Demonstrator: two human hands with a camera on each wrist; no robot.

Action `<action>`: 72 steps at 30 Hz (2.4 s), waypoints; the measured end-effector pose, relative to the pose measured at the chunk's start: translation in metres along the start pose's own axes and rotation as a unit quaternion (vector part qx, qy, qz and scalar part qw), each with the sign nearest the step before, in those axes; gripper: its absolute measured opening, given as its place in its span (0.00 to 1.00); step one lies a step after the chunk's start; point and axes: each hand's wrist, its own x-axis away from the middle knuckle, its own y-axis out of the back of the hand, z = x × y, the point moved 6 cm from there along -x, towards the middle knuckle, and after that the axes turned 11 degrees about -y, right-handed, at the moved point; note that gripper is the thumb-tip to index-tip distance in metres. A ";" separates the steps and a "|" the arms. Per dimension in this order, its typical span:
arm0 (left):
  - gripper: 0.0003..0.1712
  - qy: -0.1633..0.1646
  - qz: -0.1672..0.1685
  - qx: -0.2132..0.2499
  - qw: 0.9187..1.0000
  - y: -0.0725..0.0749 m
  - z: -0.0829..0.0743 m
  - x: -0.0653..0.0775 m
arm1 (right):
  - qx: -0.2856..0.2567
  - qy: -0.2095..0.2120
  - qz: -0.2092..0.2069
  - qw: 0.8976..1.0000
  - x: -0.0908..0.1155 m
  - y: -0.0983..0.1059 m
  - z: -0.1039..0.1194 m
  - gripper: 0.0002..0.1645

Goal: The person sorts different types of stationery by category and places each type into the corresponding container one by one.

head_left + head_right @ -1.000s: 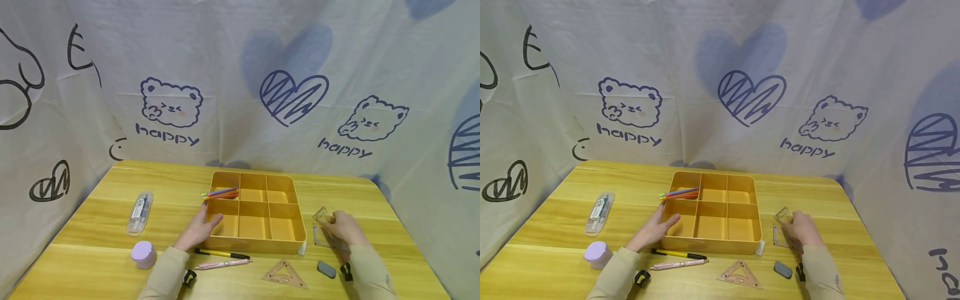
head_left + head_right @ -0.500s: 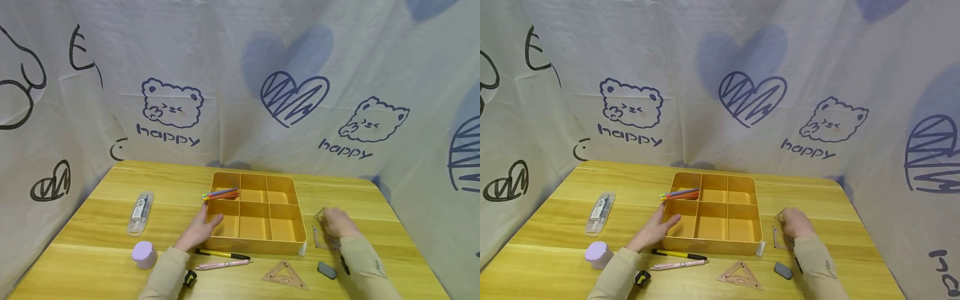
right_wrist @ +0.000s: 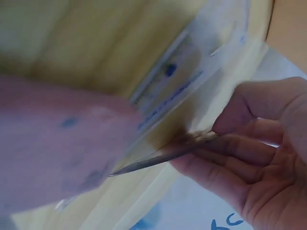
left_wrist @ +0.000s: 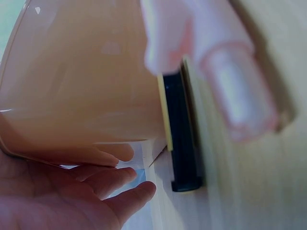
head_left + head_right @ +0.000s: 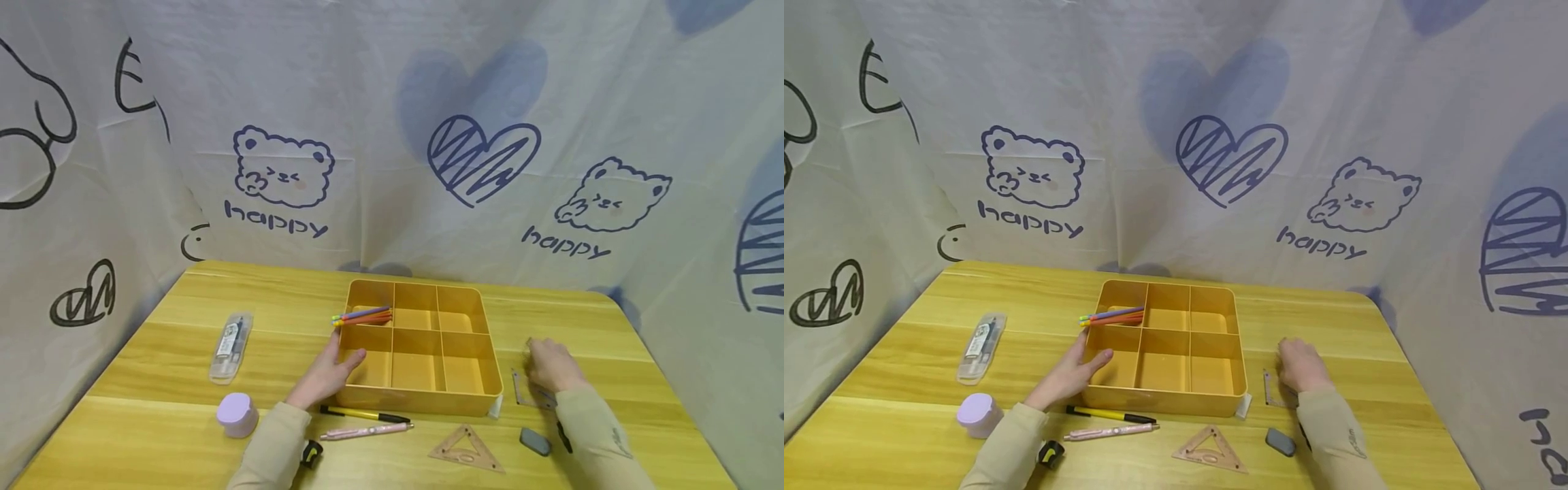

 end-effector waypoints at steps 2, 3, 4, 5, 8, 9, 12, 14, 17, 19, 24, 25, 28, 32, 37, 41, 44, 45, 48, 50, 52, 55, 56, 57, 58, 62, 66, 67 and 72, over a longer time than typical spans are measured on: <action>0.46 -0.005 -0.003 0.001 1.000 0.000 0.000 -0.001 | -0.006 -0.006 0.000 1.000 0.001 0.002 -0.003 0.06; 0.46 -0.007 -0.004 0.001 1.000 0.001 0.000 -0.001 | -0.010 -0.010 0.001 1.000 0.001 0.003 -0.005 0.05; 0.46 -0.006 -0.004 0.000 1.000 0.001 0.000 -0.001 | -0.015 -0.015 -0.001 1.000 0.002 0.004 -0.007 0.05; 0.46 -0.005 -0.004 0.000 1.000 0.001 0.000 -0.001 | -0.023 -0.020 -0.001 1.000 0.003 0.006 -0.009 0.05; 0.46 -0.006 -0.002 -0.001 1.000 0.001 0.000 -0.001 | -0.042 -0.031 -0.024 0.998 0.005 0.013 -0.014 0.05; 0.46 -0.007 -0.002 -0.001 1.000 0.001 0.000 -0.001 | -0.048 -0.033 -0.040 0.998 0.005 0.016 -0.014 0.05; 0.45 -0.012 -0.004 0.000 1.000 0.001 -0.001 -0.002 | -0.061 -0.032 -0.102 0.992 0.007 0.027 -0.014 0.08; 0.45 -0.013 -0.004 0.000 1.000 0.001 -0.001 -0.002 | -0.069 -0.028 -0.147 0.986 0.008 0.035 -0.011 0.09; 0.45 -0.013 -0.005 -0.001 1.000 0.001 -0.002 -0.002 | -0.094 -0.007 -0.206 0.974 0.008 0.046 -0.002 0.11; 0.45 -0.013 -0.005 -0.002 1.000 0.001 -0.002 -0.002 | -0.111 0.017 -0.242 0.964 0.009 0.052 0.007 0.11; 0.45 -0.011 -0.003 -0.002 1.000 0.001 -0.003 -0.001 | -0.140 0.066 -0.260 0.953 0.007 0.060 0.028 0.16; 0.45 -0.010 -0.002 -0.002 1.000 0.001 -0.003 -0.001 | -0.145 0.070 -0.246 0.956 0.006 0.061 0.032 0.17; 0.45 -0.009 0.001 0.000 1.000 0.001 -0.003 0.000 | -0.155 0.083 -0.199 0.964 0.003 0.062 0.043 0.18; 0.46 -0.006 0.001 0.001 1.000 0.001 -0.002 0.000 | -0.163 0.110 -0.149 0.969 0.002 0.068 0.062 0.21; 0.46 0.002 0.000 -0.003 1.000 0.001 -0.001 0.000 | -0.144 0.133 -0.094 0.976 -0.003 0.070 0.084 0.22; 0.46 0.003 -0.001 -0.004 1.000 0.001 0.000 0.000 | -0.125 0.147 -0.063 0.979 -0.010 0.071 0.097 0.22; 0.46 0.002 -0.002 -0.003 1.000 0.001 0.000 0.000 | -0.109 0.157 -0.055 0.980 -0.015 0.072 0.108 0.20; 0.46 0.003 -0.003 -0.002 1.000 0.001 0.000 0.000 | -0.102 0.162 -0.055 0.980 -0.016 0.072 0.111 0.19; 0.46 0.002 -0.004 -0.002 1.000 0.001 0.000 0.000 | -0.079 0.173 -0.059 0.980 -0.020 0.073 0.121 0.19; 0.46 0.000 -0.004 -0.002 1.000 0.001 0.001 -0.001 | -0.065 0.173 -0.059 0.981 -0.022 0.072 0.126 0.21; 0.45 -0.001 -0.005 -0.004 1.000 0.001 0.001 -0.001 | -0.057 0.170 -0.052 0.982 -0.024 0.071 0.130 0.24; 0.45 -0.003 -0.005 -0.004 1.000 0.000 0.002 -0.001 | -0.043 0.164 -0.040 0.985 -0.025 0.068 0.136 0.26; 0.45 -0.003 -0.005 -0.005 1.000 0.000 0.002 -0.001 | -0.037 0.163 -0.039 0.985 -0.025 0.067 0.138 0.26; 0.45 -0.004 -0.005 -0.005 1.000 0.001 0.002 -0.001 | -0.032 0.161 -0.039 0.986 -0.025 0.066 0.139 0.25; 0.45 -0.004 -0.006 -0.005 1.000 0.001 0.002 -0.001 | -0.027 0.160 -0.042 0.986 -0.025 0.065 0.141 0.25; 0.45 -0.003 -0.006 -0.009 1.000 0.000 0.002 -0.001 | -0.019 0.157 -0.058 0.986 -0.026 0.062 0.144 0.25; 0.45 -0.003 -0.005 -0.005 1.000 0.000 0.001 0.000 | -0.029 0.153 -0.071 0.985 -0.028 0.062 0.145 0.25; 0.45 -0.003 -0.004 -0.003 1.000 -0.001 0.001 0.000 | -0.032 0.150 -0.072 0.986 -0.029 0.062 0.144 0.25; 0.45 -0.006 -0.004 0.001 1.000 0.000 0.001 0.000 | -0.060 0.137 -0.062 0.987 -0.029 0.063 0.141 0.31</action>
